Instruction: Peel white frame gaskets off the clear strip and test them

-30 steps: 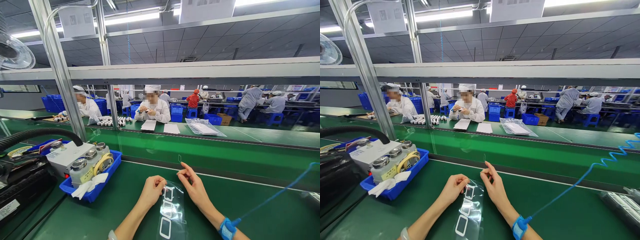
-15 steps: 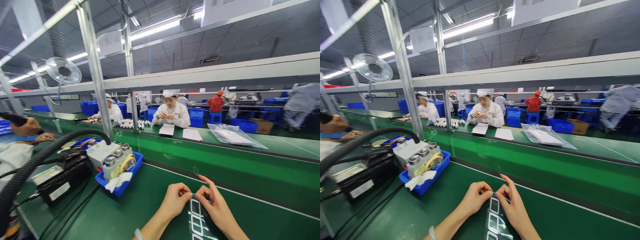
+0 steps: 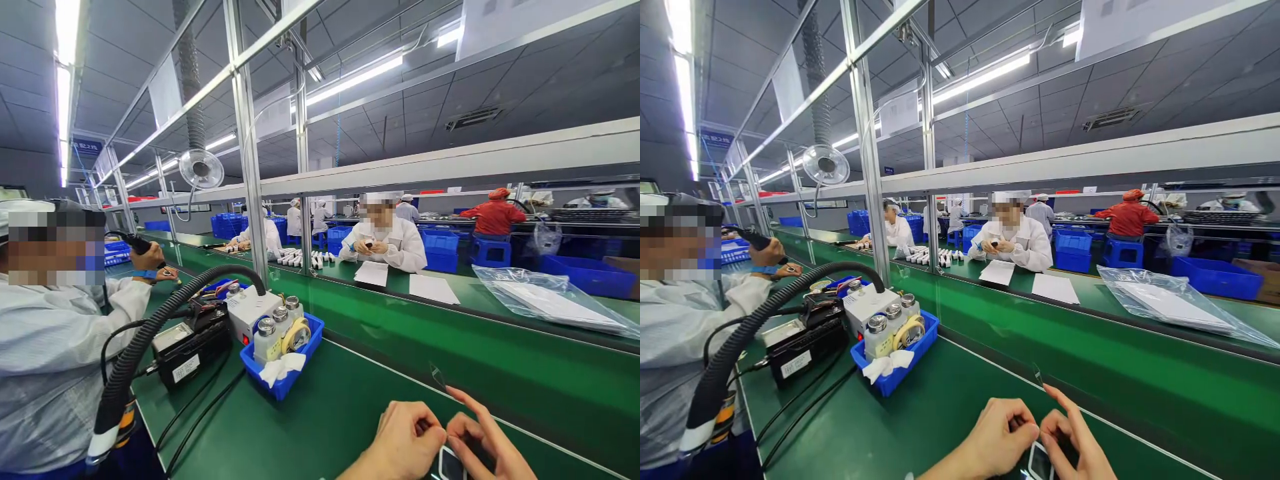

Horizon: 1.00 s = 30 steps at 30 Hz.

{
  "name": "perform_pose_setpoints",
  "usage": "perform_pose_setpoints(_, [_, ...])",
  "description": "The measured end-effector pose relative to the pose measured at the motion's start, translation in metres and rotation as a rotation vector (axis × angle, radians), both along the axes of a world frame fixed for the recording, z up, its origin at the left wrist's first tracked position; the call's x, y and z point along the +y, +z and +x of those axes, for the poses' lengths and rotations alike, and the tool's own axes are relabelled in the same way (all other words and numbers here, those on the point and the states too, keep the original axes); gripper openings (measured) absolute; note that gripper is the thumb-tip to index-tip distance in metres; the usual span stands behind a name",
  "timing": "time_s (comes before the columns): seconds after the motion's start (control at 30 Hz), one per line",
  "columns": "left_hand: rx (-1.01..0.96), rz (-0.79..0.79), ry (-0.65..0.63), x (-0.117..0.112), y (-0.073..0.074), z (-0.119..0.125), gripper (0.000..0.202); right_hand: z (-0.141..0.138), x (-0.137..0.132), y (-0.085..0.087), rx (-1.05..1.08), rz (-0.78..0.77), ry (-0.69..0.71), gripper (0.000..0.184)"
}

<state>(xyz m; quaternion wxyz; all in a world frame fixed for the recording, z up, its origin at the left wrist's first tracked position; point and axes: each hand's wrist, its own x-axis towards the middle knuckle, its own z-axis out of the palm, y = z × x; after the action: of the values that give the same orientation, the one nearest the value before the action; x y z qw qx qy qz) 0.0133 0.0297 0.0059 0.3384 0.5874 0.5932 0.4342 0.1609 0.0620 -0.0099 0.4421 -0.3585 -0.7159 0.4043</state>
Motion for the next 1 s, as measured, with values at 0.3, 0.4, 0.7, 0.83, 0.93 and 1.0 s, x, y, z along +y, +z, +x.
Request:
perform_pose_setpoints(0.3, [-0.025,0.043,-0.129,0.008,-0.002,-0.005,0.014,-0.003,-0.005,0.012,0.032,-0.031,0.035,0.051])
perform_pose_setpoints(0.4, [-0.030,0.051,-0.161,0.009,-0.003,-0.007,0.016,0.000,-0.004,0.009,0.050,-0.028,0.067,0.053])
perform_pose_setpoints(0.7, [-0.057,0.067,-0.186,0.015,-0.008,-0.017,0.028,0.012,0.001,0.012,0.068,-0.006,0.070,0.052])
perform_pose_setpoints(0.83, [-0.046,0.072,-0.195,0.014,-0.006,-0.016,0.031,0.011,-0.002,0.016,0.072,-0.004,0.071,0.052])
perform_pose_setpoints(0.93, [-0.046,0.093,-0.198,0.013,-0.005,-0.015,0.031,0.010,-0.002,0.015,0.082,-0.023,0.053,0.052])
perform_pose_setpoints(1.0, [-0.042,0.106,-0.193,0.013,-0.006,-0.017,0.032,0.009,-0.001,0.013,0.092,-0.036,0.033,0.055])
